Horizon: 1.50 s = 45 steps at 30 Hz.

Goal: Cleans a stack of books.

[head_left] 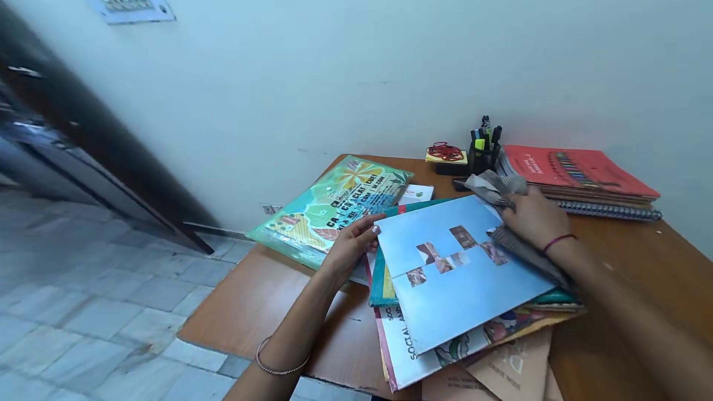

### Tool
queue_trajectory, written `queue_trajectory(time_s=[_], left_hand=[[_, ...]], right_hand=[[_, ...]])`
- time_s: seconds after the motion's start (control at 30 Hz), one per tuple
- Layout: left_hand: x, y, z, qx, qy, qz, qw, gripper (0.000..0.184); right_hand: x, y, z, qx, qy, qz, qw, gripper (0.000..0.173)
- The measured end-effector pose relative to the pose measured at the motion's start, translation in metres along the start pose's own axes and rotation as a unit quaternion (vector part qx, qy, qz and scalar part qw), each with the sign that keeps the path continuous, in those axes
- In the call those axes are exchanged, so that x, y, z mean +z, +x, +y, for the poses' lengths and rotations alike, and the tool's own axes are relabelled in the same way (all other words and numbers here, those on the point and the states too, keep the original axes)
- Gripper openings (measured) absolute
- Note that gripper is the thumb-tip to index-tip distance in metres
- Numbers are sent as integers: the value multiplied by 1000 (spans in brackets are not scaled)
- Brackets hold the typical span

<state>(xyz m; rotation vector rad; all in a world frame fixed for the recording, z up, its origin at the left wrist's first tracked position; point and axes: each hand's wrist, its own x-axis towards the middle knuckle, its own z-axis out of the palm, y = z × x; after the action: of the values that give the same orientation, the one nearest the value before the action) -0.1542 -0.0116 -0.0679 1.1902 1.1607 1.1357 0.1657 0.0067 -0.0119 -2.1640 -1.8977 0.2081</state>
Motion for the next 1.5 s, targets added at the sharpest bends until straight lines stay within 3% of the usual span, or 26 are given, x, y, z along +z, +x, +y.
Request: queue_trajectory(time_s=[0.1, 0.27, 0.33, 0.43, 0.53, 0.63, 0.83, 0.9, 1.0, 1.1, 1.23, 1.3, 1.37, 1.5], left_hand=[[0, 0, -1, -3, -4, 10, 1000, 30], [3, -8, 0, 8, 4, 40, 999, 18], [2, -24, 3, -8, -15, 72, 997, 21], [1, -38, 8, -24, -23, 81, 996, 25], [2, -17, 7, 8, 36, 16, 999, 31], [-1, -1, 0, 2, 38, 4, 999, 32], [-7, 8, 6, -35, 20, -40, 998, 34], [-13, 16, 17, -41, 89, -86, 991, 34], [-10, 28, 53, -27, 278, -147, 949, 30], [6, 52, 88, -32, 442, -206, 872, 35], [48, 89, 103, -90, 527, -295, 792, 37], [70, 101, 103, -99, 542, -318, 771, 36], [89, 105, 106, -76, 512, -340, 785, 33], [120, 103, 124, 46, 374, -330, 865, 9]], right_hand=[[6, -21, -45, -43, 7, -11, 999, 34], [25, -94, -119, -250, 32, -72, 965, 40], [33, -115, -127, -328, 30, -62, 942, 41], [31, -123, -114, -355, 36, -66, 932, 42], [34, -114, -82, -331, 55, 18, 942, 37], [33, -97, -38, -274, 45, 101, 955, 37], [13, -70, 73, -88, 41, 140, 985, 35], [10, -73, 111, -16, 36, 136, 990, 33], [18, -91, 166, 88, 37, 122, 988, 32], [36, -108, 209, 141, 54, 113, 982, 38], [44, -109, 212, 147, 41, 147, 977, 36], [42, -110, 205, 150, 36, 152, 976, 34], [36, -112, 198, 164, 47, 140, 975, 36], [30, -114, 192, 174, 59, 122, 975, 39]])
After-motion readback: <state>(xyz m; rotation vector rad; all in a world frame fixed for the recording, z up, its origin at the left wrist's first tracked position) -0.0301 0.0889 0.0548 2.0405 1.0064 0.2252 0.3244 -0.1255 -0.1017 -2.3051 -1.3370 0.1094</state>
